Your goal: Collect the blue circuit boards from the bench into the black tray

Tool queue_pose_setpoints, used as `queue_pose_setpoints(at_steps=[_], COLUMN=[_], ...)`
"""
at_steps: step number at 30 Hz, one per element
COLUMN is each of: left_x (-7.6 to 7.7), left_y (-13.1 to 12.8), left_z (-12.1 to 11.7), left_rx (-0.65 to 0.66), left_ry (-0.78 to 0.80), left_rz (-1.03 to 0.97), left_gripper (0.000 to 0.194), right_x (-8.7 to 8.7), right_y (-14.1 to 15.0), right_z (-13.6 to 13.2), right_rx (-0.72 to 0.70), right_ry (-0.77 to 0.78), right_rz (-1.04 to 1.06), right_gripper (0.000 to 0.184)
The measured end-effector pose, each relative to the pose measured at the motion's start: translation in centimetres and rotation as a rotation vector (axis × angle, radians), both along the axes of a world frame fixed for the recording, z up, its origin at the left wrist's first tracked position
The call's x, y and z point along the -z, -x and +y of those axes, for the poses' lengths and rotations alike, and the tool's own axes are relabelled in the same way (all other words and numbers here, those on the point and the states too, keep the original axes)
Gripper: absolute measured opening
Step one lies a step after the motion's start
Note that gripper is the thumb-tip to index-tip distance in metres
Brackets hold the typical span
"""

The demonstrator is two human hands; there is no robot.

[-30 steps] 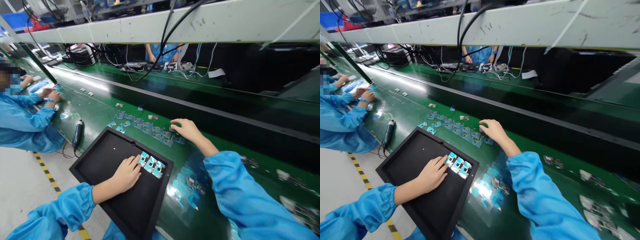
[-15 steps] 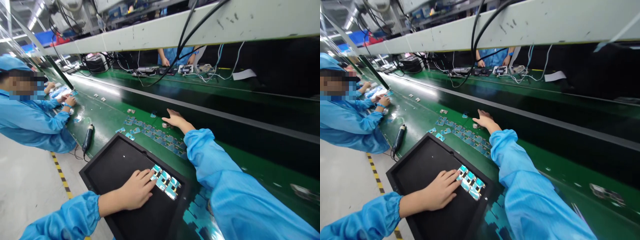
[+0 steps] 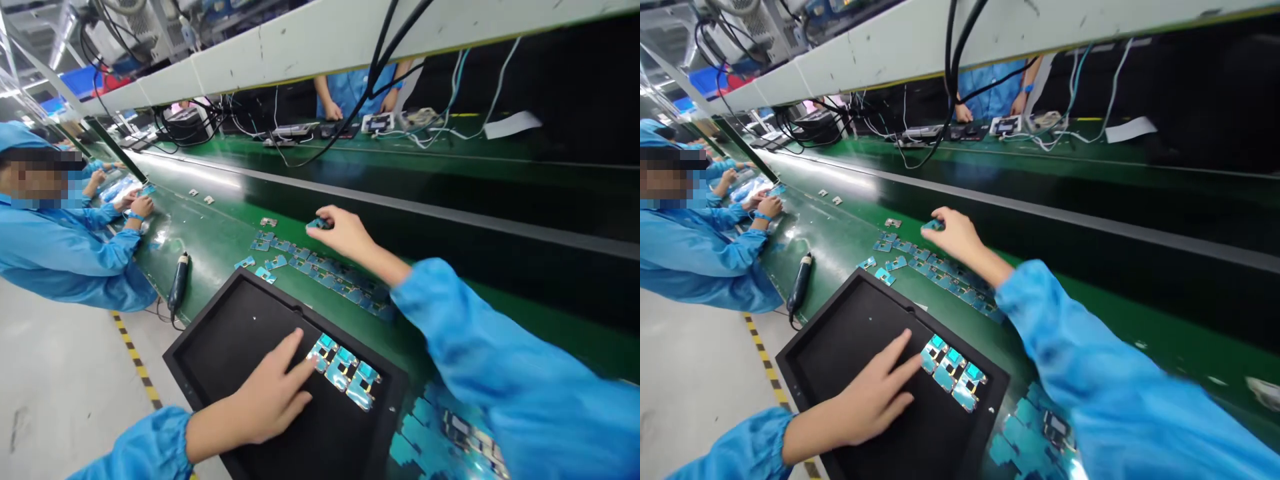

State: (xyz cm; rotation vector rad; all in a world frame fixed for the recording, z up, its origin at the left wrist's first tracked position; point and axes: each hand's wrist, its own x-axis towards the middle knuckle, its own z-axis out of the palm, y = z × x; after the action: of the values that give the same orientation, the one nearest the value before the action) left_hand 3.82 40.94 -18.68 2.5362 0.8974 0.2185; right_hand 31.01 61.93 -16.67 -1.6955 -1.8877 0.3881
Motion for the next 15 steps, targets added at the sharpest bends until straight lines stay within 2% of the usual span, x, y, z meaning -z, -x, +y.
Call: queue_pose_setpoints(at_steps=[1, 2, 4, 5, 7, 10, 12, 15], left_x=[-0.5, -0.8, -1.0, -0.8, -0.2, 0.8, 1.4, 1.8], left_y=[0.8, 1.6, 2.9, 3.3, 3.5, 2.8, 2.1, 1.5], left_z=[0.2, 0.4, 0.9, 1.1, 1.4, 1.5, 1.4, 1.3], left_rx=[-0.133, -0.279, -0.504, -0.549, -0.484, -0.208, -0.056, 0.056], left_ry=[0.039, 0.074, 0.139, 0.163, 0.180, 0.103, 0.018, -0.085], left_rz=[-0.087, -0.175, -0.301, -0.316, -0.235, -0.007, 0.108, 0.193], left_gripper=[0.053, 0.047, 0.036, 0.032, 0.028, 0.033, 0.044, 0.054], right_x=[-0.6, -0.8, 0.1, 1.0, 2.9, 4.2, 3.5, 1.7], right_y=[1.2, 2.6, 5.5, 6.9, 8.9, 9.7, 8.5, 4.0], right_z=[-3.4, -6.9, -13.1, -15.5, -18.8, -21.0, -21.7, -21.6], right_rx=[-0.061, -0.179, -0.428, -0.456, -0.404, -0.322, -0.297, -0.195], right_ry=[-0.105, -0.195, -0.260, -0.246, -0.203, -0.171, -0.161, -0.048], right_rz=[0.031, 0.026, -0.125, -0.227, -0.415, -0.547, -0.539, -0.457], right_gripper=[0.042, 0.038, 0.039, 0.036, 0.027, 0.024, 0.031, 0.043])
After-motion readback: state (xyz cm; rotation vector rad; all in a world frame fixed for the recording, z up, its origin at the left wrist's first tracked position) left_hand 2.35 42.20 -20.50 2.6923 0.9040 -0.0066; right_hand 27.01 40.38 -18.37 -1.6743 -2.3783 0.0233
